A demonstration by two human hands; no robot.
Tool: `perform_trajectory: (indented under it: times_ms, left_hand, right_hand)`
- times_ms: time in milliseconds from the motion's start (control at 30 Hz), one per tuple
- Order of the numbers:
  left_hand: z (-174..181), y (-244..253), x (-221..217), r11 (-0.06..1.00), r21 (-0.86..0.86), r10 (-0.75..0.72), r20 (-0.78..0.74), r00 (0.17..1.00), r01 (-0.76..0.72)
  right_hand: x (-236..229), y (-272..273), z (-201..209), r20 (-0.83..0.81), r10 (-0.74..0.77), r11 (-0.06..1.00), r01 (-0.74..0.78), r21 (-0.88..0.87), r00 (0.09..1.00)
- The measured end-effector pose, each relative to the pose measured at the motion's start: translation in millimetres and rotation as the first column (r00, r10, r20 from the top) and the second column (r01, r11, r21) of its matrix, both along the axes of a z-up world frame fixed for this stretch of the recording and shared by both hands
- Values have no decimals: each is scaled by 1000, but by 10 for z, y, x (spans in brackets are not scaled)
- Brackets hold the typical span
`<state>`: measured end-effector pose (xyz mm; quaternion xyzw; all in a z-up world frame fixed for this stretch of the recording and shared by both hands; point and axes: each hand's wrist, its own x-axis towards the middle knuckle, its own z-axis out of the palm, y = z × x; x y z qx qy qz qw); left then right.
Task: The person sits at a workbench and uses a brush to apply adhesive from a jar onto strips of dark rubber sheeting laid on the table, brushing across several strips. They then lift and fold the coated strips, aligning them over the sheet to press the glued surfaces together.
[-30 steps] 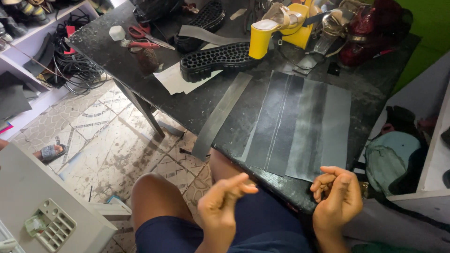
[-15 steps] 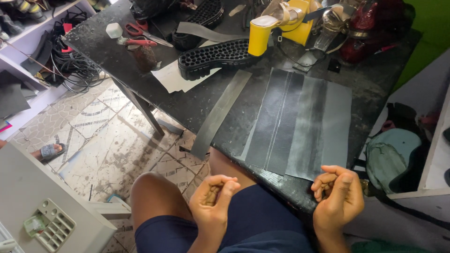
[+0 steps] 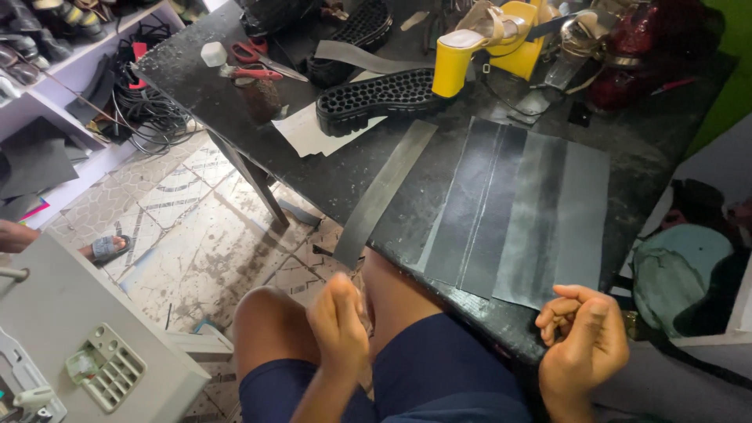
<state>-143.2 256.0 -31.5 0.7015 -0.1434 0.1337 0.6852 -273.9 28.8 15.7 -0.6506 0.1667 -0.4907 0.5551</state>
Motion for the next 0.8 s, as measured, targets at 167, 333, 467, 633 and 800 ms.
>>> perform_trajectory:
  times_ms: [167, 333, 467, 633, 800]
  left_hand:
    - [142, 94, 514, 987, -163, -14, -54, 998, 5]
    - [159, 63, 540, 979, -149, 137, -14, 990, -138]
    - [-301, 118, 582, 878, -463, -125, -468, 875, -123]
    - [111, 55, 444, 762, -647, -314, -376, 872, -5]
    - [577, -67, 325, 960, -254, -152, -111, 982, 120]
  right_hand:
    - [-10, -3, -17, -7, 0, 1000, 0, 25, 1000]
    - [-3, -7, -38, -6, -14, 1000, 15, 23, 1000]
    - [12, -15, -34, -34, -34, 999, 34, 6, 999]
    - [6, 8, -16, -49, -27, 998, 30, 61, 998]
    - [24, -17, -31, -27, -20, 999, 21, 35, 999]
